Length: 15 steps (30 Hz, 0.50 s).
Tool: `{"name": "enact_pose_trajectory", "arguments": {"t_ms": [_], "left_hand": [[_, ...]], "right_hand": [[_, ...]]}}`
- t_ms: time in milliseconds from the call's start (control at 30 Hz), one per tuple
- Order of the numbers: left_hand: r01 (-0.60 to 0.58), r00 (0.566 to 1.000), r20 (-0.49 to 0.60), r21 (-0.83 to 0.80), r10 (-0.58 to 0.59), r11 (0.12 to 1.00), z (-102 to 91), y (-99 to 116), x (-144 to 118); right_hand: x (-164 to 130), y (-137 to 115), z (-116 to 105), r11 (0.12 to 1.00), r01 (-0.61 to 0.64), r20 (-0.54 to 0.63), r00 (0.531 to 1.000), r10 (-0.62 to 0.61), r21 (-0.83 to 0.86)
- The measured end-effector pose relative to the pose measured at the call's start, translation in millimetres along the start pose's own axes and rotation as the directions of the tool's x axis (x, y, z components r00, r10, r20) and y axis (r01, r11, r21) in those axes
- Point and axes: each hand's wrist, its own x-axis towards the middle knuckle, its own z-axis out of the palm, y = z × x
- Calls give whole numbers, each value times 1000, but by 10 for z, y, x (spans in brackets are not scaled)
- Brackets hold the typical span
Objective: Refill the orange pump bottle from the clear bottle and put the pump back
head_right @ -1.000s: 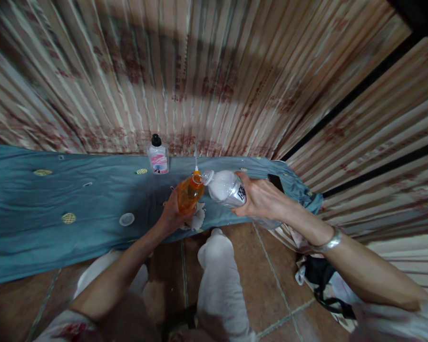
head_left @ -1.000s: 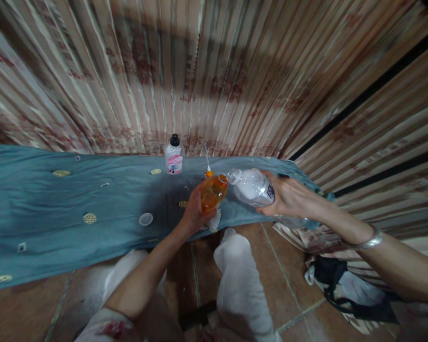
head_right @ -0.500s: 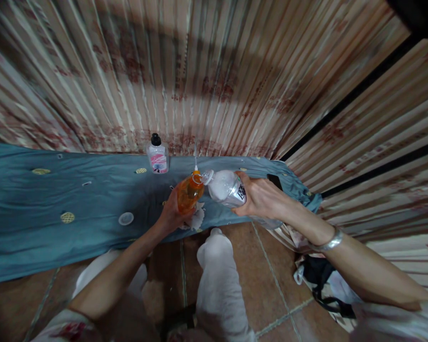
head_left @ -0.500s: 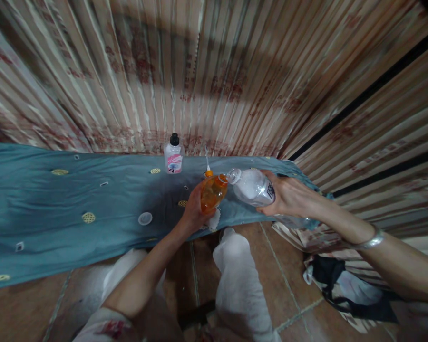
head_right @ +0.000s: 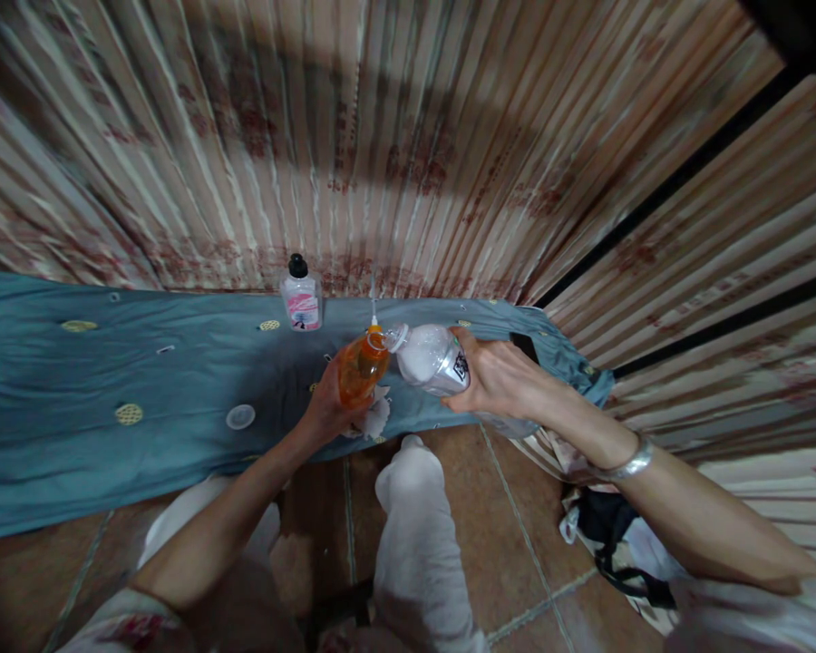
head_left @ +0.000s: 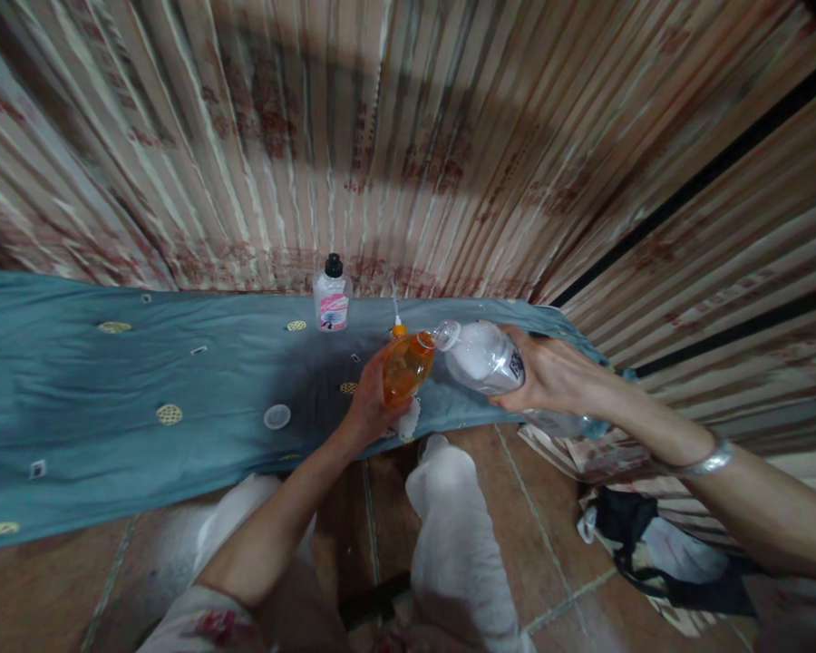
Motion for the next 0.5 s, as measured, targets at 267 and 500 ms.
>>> {"name": "enact_pose_trajectory", "arguments": {"t_ms": [267, 500], "left_hand": [[-16, 1000, -3, 38, 16, 999, -3, 8, -7], [-12, 1000, -9, 28, 12, 1000, 8, -2, -13]], "right_hand": [[6, -13, -23, 1000, -25, 25, 999, 25, 2], [6, -39, -43, 999, -43, 46, 998, 43, 2]]}}
